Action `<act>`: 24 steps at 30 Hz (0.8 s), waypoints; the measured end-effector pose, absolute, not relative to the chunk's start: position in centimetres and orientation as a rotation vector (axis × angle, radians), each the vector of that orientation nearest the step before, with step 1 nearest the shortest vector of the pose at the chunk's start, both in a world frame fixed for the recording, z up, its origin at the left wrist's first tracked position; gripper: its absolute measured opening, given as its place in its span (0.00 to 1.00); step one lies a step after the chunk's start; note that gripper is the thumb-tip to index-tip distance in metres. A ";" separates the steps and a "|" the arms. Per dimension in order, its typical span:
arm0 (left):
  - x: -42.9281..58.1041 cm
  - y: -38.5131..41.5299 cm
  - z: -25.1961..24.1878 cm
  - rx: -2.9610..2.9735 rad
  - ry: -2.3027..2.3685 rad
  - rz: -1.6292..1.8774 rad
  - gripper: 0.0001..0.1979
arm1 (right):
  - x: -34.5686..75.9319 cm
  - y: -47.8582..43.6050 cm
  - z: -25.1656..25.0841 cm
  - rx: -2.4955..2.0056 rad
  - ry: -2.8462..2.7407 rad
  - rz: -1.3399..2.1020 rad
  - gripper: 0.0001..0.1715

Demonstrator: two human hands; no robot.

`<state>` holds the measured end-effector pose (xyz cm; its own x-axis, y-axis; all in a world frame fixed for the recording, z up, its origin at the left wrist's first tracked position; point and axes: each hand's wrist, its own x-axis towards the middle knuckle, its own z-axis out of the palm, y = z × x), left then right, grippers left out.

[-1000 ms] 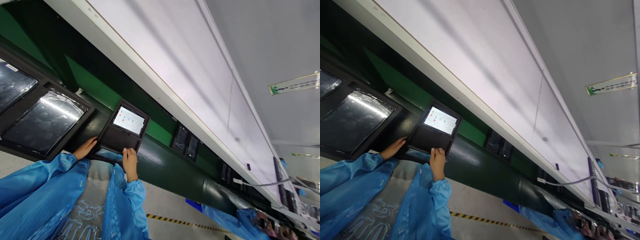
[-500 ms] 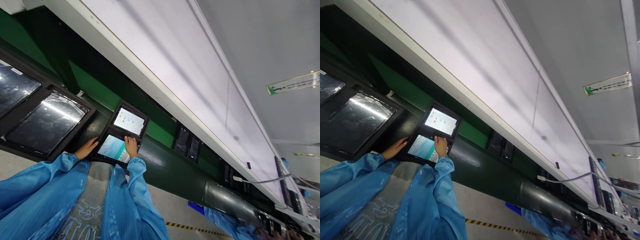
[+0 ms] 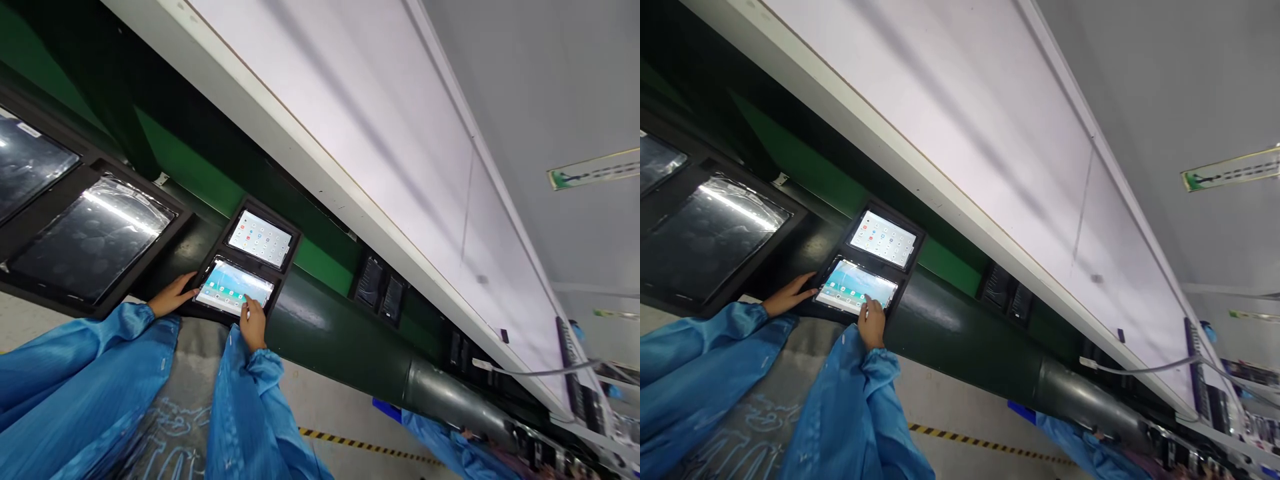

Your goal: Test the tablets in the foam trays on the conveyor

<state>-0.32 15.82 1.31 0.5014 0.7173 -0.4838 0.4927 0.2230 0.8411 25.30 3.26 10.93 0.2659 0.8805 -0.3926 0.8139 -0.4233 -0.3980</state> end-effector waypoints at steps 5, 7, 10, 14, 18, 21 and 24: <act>-0.3 16.3 0.8 1.448 1.133 0.197 0.44 | 21.3 3.0 9.8 -2.179 -1.889 1.152 0.27; -0.3 16.5 0.7 1.455 1.133 0.189 0.42 | 20.1 4.1 9.3 -2.121 -1.964 1.209 0.28; -0.3 16.6 0.7 1.460 1.134 0.184 0.39 | 19.7 5.4 8.8 -2.157 -1.981 1.205 0.27; -0.3 16.6 0.9 1.456 1.138 0.178 0.39 | 23.0 5.8 9.0 -2.400 -1.809 1.054 0.26; -0.3 16.5 1.2 1.457 1.155 0.165 0.40 | 28.1 5.6 9.3 -2.629 -1.545 0.887 0.29; 0.1 16.7 1.3 1.462 1.169 0.160 0.39 | 29.8 5.6 9.5 -2.645 -1.468 0.840 0.28; 1.0 17.5 1.2 1.466 1.193 0.161 0.35 | 29.7 6.8 9.9 -2.601 -1.444 0.760 0.27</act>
<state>1.04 17.51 1.18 0.4682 0.7222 -0.5091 0.5615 0.2017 0.8025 29.70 6.76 9.89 0.4359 0.8132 -0.3855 0.7782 -0.5558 -0.2924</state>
